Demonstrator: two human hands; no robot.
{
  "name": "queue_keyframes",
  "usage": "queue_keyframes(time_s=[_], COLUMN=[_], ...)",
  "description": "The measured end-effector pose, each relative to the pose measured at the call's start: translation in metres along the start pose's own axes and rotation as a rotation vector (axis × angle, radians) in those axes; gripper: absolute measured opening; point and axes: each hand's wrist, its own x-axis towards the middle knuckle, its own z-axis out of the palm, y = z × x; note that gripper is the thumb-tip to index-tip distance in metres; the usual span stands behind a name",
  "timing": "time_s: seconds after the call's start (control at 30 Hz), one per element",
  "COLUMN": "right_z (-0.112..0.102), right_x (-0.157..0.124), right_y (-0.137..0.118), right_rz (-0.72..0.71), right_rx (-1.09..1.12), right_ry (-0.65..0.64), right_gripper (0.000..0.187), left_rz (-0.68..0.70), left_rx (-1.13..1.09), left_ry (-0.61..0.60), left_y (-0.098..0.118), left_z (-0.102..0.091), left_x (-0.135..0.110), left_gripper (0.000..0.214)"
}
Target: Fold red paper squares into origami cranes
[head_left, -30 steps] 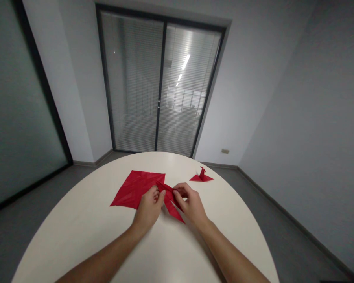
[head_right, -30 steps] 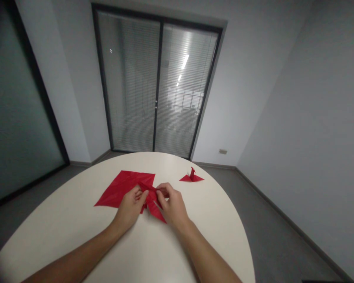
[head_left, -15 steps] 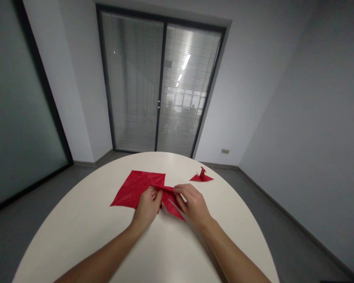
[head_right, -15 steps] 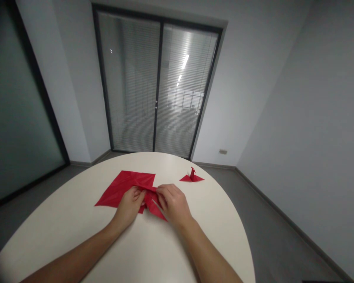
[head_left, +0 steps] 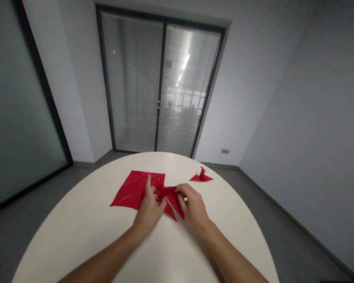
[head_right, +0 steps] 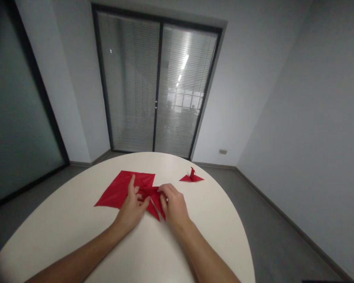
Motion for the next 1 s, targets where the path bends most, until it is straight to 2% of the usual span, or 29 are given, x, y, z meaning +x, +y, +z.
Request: queue_keyframes(time_s=[0.2,0.33,0.47,0.57,0.7,0.9,1.0], right_z=[0.002,0.004,0.004,0.004,0.006,0.011,0.012], right_x=[0.002,0.001,0.0,0.0,0.001,-0.003,-0.001], right_y=[0.002,0.004,0.007,0.005,-0.003,-0.006,-0.007], right_rz=[-0.088,-0.085,-0.074,-0.037,0.045,0.007,0.065], right_rx=[-0.091,-0.08,-0.054,0.0,0.068,0.021,0.072], right_ry=[0.026,0.035,0.024,0.015,0.054,0.083,0.083], right_gripper=[0.032,0.034,0.035,0.035,0.024,0.014,0.009], left_rz=[-0.116,-0.093,-0.055,-0.079,-0.116,-0.124,-0.131], left_rx=[-0.164,-0.227,-0.151,-0.145,-0.173,-0.207,-0.238], left_ry=[-0.054,-0.113,-0.116,-0.158,-0.14,-0.12,-0.135], left_y=[0.004,0.004,0.009,0.015,0.021,0.024,0.026], left_z=[0.003,0.002,0.0,-0.001,-0.002,0.001,0.002], left_x=[0.004,0.004,0.003,0.003,0.002,0.0,0.0], left_gripper=[0.066,0.051,0.029,0.03,0.033,0.03,0.032])
